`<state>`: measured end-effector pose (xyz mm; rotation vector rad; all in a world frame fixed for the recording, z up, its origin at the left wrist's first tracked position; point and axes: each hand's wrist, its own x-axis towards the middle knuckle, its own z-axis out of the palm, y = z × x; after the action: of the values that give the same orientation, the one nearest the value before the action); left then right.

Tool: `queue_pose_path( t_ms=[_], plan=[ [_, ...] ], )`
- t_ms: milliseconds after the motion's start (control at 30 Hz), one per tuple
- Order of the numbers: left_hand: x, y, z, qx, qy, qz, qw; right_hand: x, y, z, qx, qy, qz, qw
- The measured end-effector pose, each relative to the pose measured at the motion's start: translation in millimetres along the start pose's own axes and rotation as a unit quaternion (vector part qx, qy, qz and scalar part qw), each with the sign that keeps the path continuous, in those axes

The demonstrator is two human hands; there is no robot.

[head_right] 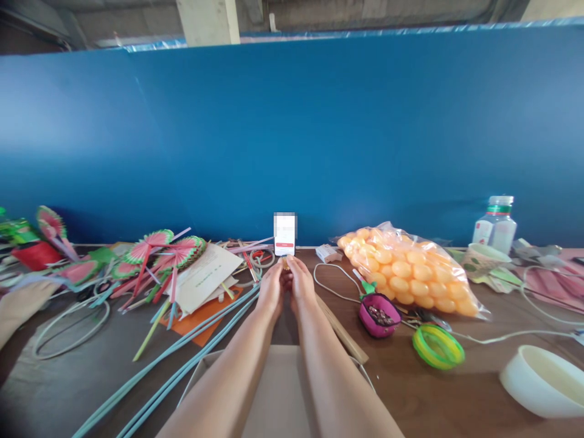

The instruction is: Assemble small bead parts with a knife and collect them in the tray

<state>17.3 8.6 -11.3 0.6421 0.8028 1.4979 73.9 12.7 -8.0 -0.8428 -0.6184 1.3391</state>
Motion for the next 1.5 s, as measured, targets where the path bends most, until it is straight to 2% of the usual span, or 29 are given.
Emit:
queue_pose_path(
  t_ms=[233,467,533,600,667,700,767,833,867,900,967,1100,1233,1300,1400,1500],
  plan=[
    [-0.8,1.9,0.3,0.008,0.002,0.005,1.0,-4.3,-3.7,4.2,0.054,-0.015,0.013,0.998],
    [-0.4,4.9,1.6,-0.044,0.006,-0.02,0.999,-2.3,-1.4,3.1,-0.048,0.006,-0.017,0.999],
    [2.7,8.3,0.2,-0.061,0.028,-0.016,0.998,-0.6,-8.5,2.2,-0.088,0.025,-0.032,0.995],
    [7.3,12.1,-2.4,-0.078,0.088,-0.011,0.993,0.5,-23.0,-0.2,-0.159,0.06,-0.055,0.984],
    [11.9,15.2,-5.2,-0.098,0.155,-0.023,0.983,-0.1,-41.7,-4.0,-0.297,0.089,-0.107,0.944],
    [13.6,16.3,-6.2,-0.106,0.176,-0.032,0.978,-1.0,-50.9,-6.2,-0.392,0.083,-0.14,0.905],
    [15.4,17.4,-7.1,-0.12,0.185,-0.048,0.974,-3.2,-64.8,-11.1,-0.57,0.079,-0.161,0.801],
    [15.3,17.7,-6.6,-0.132,0.173,-0.053,0.975,-4.8,-69.5,-16.4,-0.697,0.075,-0.116,0.704],
    [14.7,17.9,-6.2,-0.139,0.168,-0.054,0.974,-4.9,-68.2,-19.4,-0.737,0.068,-0.084,0.667],
    [13.9,18.0,-5.7,-0.147,0.165,-0.055,0.974,-4.4,-64.9,-22.7,-0.765,0.057,-0.053,0.64],
    [12.2,18.5,-5.3,-0.163,0.154,-0.054,0.973,-1.8,-54.7,-29.8,-0.792,0.032,-0.016,0.61],
    [9.7,19.1,-6.0,-0.191,0.124,-0.06,0.972,6.3,-34.6,-42.1,-0.799,0.009,-0.007,0.602],
    [9.8,19.3,-6.2,-0.21,0.131,-0.064,0.967,8.7,-30.0,-42.5,-0.781,-0.009,-0.019,0.624],
    [11.0,19.4,-6.5,-0.212,0.137,-0.061,0.966,6.9,-33.3,-37.8,-0.767,0.004,-0.056,0.639],
    [13.6,19.5,-7.6,-0.218,0.156,-0.053,0.962,2.4,-40.8,-27.9,-0.741,0.058,-0.128,0.656],
    [16.1,20.3,-9.0,-0.233,0.168,-0.06,0.956,-3.9,-46.7,-17.4,-0.697,0.079,-0.226,0.676]
  ],
)
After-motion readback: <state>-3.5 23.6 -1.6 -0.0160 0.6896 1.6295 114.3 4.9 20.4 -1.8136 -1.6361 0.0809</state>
